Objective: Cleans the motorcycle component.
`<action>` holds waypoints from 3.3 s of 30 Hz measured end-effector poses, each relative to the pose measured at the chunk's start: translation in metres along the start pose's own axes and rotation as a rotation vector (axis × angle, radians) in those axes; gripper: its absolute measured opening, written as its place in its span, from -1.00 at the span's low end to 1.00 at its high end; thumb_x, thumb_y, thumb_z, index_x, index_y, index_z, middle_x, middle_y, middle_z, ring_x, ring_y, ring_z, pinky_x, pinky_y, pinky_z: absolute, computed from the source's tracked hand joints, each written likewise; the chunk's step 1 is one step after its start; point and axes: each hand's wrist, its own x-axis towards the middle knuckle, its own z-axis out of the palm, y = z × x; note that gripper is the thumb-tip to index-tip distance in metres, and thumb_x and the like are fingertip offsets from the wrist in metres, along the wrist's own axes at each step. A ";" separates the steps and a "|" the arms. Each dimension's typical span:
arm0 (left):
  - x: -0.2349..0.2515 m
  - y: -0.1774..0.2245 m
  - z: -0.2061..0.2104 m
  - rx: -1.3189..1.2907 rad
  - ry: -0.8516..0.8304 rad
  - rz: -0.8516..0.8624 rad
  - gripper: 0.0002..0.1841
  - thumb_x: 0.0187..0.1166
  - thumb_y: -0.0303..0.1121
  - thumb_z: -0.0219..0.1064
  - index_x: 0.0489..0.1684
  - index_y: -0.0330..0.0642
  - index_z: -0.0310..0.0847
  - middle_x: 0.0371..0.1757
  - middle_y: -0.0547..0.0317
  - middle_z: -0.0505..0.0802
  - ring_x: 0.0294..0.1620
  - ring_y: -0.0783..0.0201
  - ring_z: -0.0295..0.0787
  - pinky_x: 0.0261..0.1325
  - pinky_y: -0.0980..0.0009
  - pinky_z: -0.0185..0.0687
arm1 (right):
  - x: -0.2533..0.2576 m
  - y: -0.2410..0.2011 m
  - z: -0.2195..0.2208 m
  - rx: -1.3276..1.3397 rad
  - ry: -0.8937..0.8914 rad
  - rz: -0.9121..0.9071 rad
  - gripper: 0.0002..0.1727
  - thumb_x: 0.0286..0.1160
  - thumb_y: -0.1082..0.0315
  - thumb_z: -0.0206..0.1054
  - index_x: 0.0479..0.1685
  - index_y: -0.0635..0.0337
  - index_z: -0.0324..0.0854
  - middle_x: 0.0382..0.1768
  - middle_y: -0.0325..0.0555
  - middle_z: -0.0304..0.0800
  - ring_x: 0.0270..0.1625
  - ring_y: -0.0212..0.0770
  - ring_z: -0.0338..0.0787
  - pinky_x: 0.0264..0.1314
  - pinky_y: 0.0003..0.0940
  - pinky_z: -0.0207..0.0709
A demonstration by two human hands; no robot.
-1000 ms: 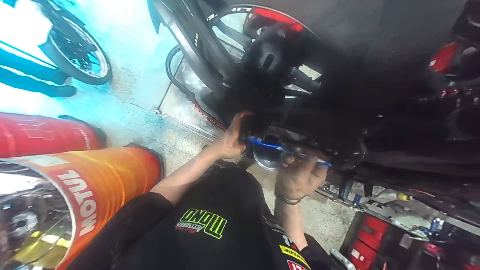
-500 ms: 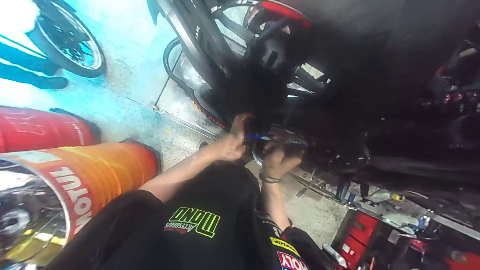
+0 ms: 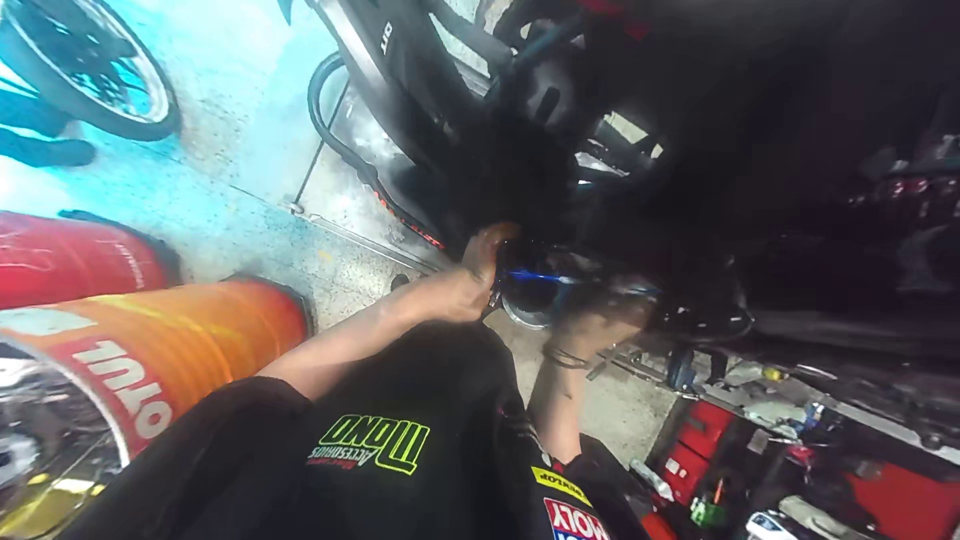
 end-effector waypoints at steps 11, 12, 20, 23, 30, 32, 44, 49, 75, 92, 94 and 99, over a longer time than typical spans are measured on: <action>0.002 0.004 -0.006 -0.049 -0.014 0.010 0.00 0.32 -0.52 0.48 0.85 -0.19 -0.10 0.79 -0.06 0.29 0.77 0.23 0.25 0.76 0.27 0.30 | -0.003 0.006 0.000 0.011 0.012 0.028 -0.71 0.84 0.41 0.01 0.23 0.50 0.45 -0.33 -0.10 0.74 -0.42 -0.28 0.75 -0.37 -0.30 0.75; 0.000 0.005 -0.005 -0.065 -0.016 -0.015 -0.01 0.33 -0.54 0.48 0.85 -0.17 -0.09 0.78 -0.04 0.31 0.75 0.25 0.29 0.74 0.28 0.33 | -0.005 0.008 -0.001 0.016 0.005 0.002 -0.73 0.83 0.43 0.01 0.22 0.49 0.45 -0.32 -0.09 0.74 -0.43 -0.27 0.74 -0.38 -0.29 0.75; 0.001 0.011 -0.011 -0.048 -0.062 -0.067 0.04 0.32 -0.54 0.48 0.84 -0.10 -0.21 0.72 -0.04 0.37 0.63 0.29 0.46 0.60 0.26 0.53 | -0.021 0.009 0.013 0.073 -0.073 -0.050 -0.75 0.74 0.39 0.14 0.14 0.46 0.43 -0.41 -0.04 0.79 -0.60 -0.21 0.73 -0.62 -0.25 0.71; 0.003 0.003 -0.014 -0.012 -0.057 -0.031 -0.03 0.40 -0.46 0.47 0.86 -0.12 -0.13 0.74 -0.04 0.36 0.64 0.28 0.45 0.61 0.25 0.51 | -0.005 0.015 0.008 0.068 -0.069 -0.063 -0.76 0.79 0.42 0.05 0.19 0.45 0.37 -0.40 -0.08 0.71 -0.53 -0.22 0.71 -0.53 -0.24 0.72; 0.002 0.005 -0.011 -0.041 -0.017 -0.025 0.03 0.35 -0.52 0.48 0.85 -0.10 -0.21 0.71 -0.05 0.39 0.60 0.28 0.50 0.58 0.25 0.56 | -0.013 0.009 0.013 0.059 -0.056 -0.050 -0.79 0.76 0.47 0.05 0.16 0.44 0.40 -0.41 -0.06 0.73 -0.57 -0.21 0.70 -0.58 -0.25 0.70; -0.002 0.007 -0.007 -0.033 -0.035 -0.037 0.03 0.33 -0.52 0.48 0.85 -0.10 -0.19 0.71 -0.06 0.39 0.59 0.25 0.52 0.55 0.23 0.59 | -0.023 0.006 0.007 0.032 -0.051 -0.061 -0.78 0.76 0.44 0.07 0.13 0.46 0.42 -0.43 -0.06 0.77 -0.59 -0.21 0.72 -0.61 -0.24 0.72; 0.001 -0.002 -0.008 -0.038 -0.059 -0.042 0.07 0.40 -0.42 0.47 0.89 -0.11 -0.34 0.67 -0.09 0.48 0.58 0.26 0.55 0.59 0.19 0.56 | -0.017 0.007 0.006 0.011 -0.093 -0.103 -0.76 0.75 0.41 0.08 0.16 0.42 0.47 -0.38 -0.06 0.81 -0.54 -0.19 0.77 -0.55 -0.20 0.76; 0.004 0.003 -0.021 -0.038 -0.152 -0.240 0.15 0.21 -0.34 0.54 0.87 0.05 -0.26 0.27 0.04 0.78 0.16 0.30 0.82 0.17 0.11 0.80 | -0.025 0.011 0.008 0.079 -0.246 -0.231 -0.78 0.78 0.32 0.14 0.09 0.30 0.54 -0.22 -0.03 0.90 -0.47 -0.17 0.85 -0.54 -0.19 0.81; 0.014 -0.036 -0.044 -0.873 -0.287 -0.142 0.39 -0.11 -0.37 0.68 0.90 -0.23 -0.36 0.63 0.02 0.56 0.56 0.29 0.57 0.56 0.28 0.59 | 0.026 -0.011 0.015 0.064 -0.338 -0.399 -0.78 0.83 0.30 0.08 0.20 0.24 0.43 -0.14 -0.12 0.85 -0.34 -0.24 0.83 -0.38 -0.25 0.79; 0.006 -0.024 -0.028 -1.117 -0.269 -0.101 0.19 -0.10 -0.44 0.67 0.75 -0.16 -0.07 0.41 0.04 0.71 0.38 0.20 0.72 0.41 0.20 0.72 | 0.041 -0.036 0.007 0.022 -0.418 -0.256 -0.78 0.86 0.33 -0.01 0.20 0.26 0.42 -0.27 -0.09 0.80 -0.47 -0.18 0.77 -0.51 -0.19 0.75; 0.003 -0.025 -0.017 -1.162 -0.255 -0.097 0.17 -0.09 -0.41 0.68 0.72 -0.15 -0.05 0.36 0.00 0.72 0.32 0.16 0.76 0.32 0.16 0.77 | 0.033 -0.041 0.010 0.033 -0.480 -0.247 -0.77 0.84 0.33 0.03 0.20 0.27 0.47 -0.26 -0.09 0.81 -0.47 -0.20 0.76 -0.50 -0.21 0.75; 0.002 -0.026 -0.014 -1.213 -0.226 -0.080 0.07 -0.06 -0.43 0.67 0.64 -0.06 0.06 0.30 -0.01 0.75 0.23 0.12 0.78 0.18 0.15 0.81 | 0.042 -0.043 0.015 0.024 -0.506 -0.281 -0.78 0.84 0.37 0.01 0.21 0.31 0.42 -0.24 -0.05 0.80 -0.47 -0.19 0.76 -0.51 -0.21 0.74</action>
